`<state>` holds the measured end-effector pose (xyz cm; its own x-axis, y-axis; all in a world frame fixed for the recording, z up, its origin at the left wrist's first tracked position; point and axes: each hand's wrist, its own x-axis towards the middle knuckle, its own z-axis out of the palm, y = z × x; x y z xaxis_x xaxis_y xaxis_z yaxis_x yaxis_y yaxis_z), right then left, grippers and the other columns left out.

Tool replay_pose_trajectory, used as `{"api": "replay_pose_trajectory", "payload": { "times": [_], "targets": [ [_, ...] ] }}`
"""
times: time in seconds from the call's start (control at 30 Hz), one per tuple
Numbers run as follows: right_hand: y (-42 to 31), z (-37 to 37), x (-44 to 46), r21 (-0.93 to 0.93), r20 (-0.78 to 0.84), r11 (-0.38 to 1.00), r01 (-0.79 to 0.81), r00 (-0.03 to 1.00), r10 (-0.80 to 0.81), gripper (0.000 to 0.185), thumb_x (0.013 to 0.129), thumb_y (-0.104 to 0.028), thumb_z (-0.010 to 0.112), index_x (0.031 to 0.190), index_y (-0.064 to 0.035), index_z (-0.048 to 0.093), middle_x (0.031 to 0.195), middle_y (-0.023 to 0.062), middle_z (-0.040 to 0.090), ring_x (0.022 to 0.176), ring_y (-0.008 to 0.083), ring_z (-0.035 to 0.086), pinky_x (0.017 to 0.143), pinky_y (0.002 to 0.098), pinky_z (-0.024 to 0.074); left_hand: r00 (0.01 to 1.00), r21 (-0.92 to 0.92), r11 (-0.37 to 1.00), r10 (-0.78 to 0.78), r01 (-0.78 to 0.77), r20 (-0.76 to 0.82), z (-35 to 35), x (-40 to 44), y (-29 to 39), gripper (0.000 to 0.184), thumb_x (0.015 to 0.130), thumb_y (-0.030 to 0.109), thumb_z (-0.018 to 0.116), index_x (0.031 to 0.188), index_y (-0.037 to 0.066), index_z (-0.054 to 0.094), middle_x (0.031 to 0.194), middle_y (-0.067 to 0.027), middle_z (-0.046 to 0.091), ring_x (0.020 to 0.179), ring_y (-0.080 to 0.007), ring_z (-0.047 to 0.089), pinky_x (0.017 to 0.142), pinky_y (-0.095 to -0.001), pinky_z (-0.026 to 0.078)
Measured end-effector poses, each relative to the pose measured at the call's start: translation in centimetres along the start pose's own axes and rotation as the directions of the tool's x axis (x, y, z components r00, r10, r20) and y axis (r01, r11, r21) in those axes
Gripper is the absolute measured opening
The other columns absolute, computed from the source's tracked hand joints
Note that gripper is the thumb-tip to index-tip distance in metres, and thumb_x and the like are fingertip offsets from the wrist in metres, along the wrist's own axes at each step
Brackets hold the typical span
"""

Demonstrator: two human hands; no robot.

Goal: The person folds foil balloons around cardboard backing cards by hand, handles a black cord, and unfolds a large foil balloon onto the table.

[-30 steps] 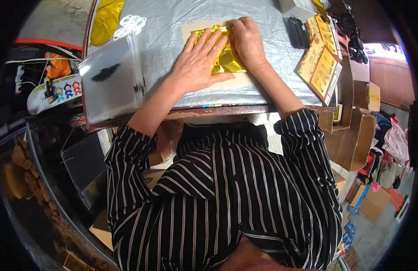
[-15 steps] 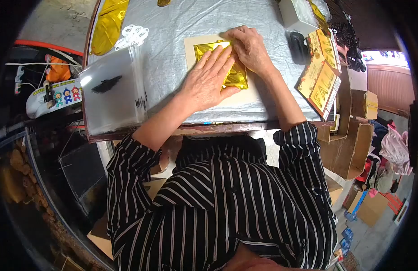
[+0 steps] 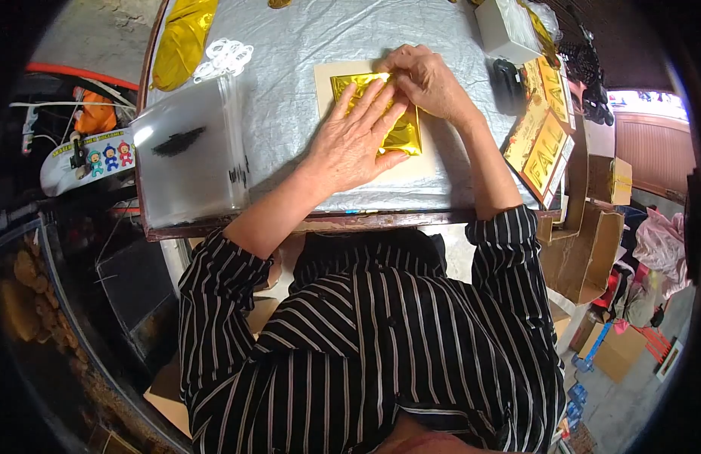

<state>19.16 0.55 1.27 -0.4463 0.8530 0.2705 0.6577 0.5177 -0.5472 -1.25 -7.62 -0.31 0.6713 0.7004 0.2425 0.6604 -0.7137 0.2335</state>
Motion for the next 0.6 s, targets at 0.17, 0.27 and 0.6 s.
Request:
{"api": "replay_pose_trajectory", "payload": {
  "times": [0.17,0.27,0.6],
  "targets": [
    [-0.3,-0.8,1.1,0.217,0.157,0.956,-0.197,0.974,0.165,0.020,0.086,-0.003,0.062,0.102,-0.0019,0.074,0.089,0.0140,0.074,0.081,0.0272,0.072,0.078,0.0355,0.0568,1.000,0.030,0.999,0.014,-0.014,0.016,-0.1,0.0,0.1,0.079,0.097,0.063,0.048,0.154,0.009,0.041,0.161,-0.0116,0.036,0.152,-0.0267,0.025,0.125,-0.0524,0.011],
    [-0.4,-1.4,2.0,0.205,0.233,0.955,-0.214,0.958,0.165,0.019,0.088,-0.008,0.061,0.100,0.0004,0.074,0.085,0.0148,0.074,0.078,0.0245,0.072,0.078,0.0367,0.0563,1.000,0.011,1.000,0.029,-0.029,-0.003,0.0,-0.1,0.1,0.078,0.097,0.061,0.050,0.154,0.009,0.039,0.161,-0.0099,0.036,0.152,-0.0273,0.025,0.125,-0.0532,0.012],
    [-0.4,-1.9,7.5,-0.137,0.517,0.930,-0.340,0.777,0.360,0.028,0.081,-0.023,0.068,0.086,0.0039,0.072,0.070,0.0116,0.068,0.064,0.0193,0.062,0.062,0.0352,0.0498,0.996,0.064,0.996,0.063,-0.059,-0.059,0.3,-0.1,0.0,0.076,0.096,0.063,0.049,0.151,0.012,0.045,0.157,-0.0074,0.042,0.149,-0.0249,0.032,0.124,-0.0533,0.013]
  ]
}}
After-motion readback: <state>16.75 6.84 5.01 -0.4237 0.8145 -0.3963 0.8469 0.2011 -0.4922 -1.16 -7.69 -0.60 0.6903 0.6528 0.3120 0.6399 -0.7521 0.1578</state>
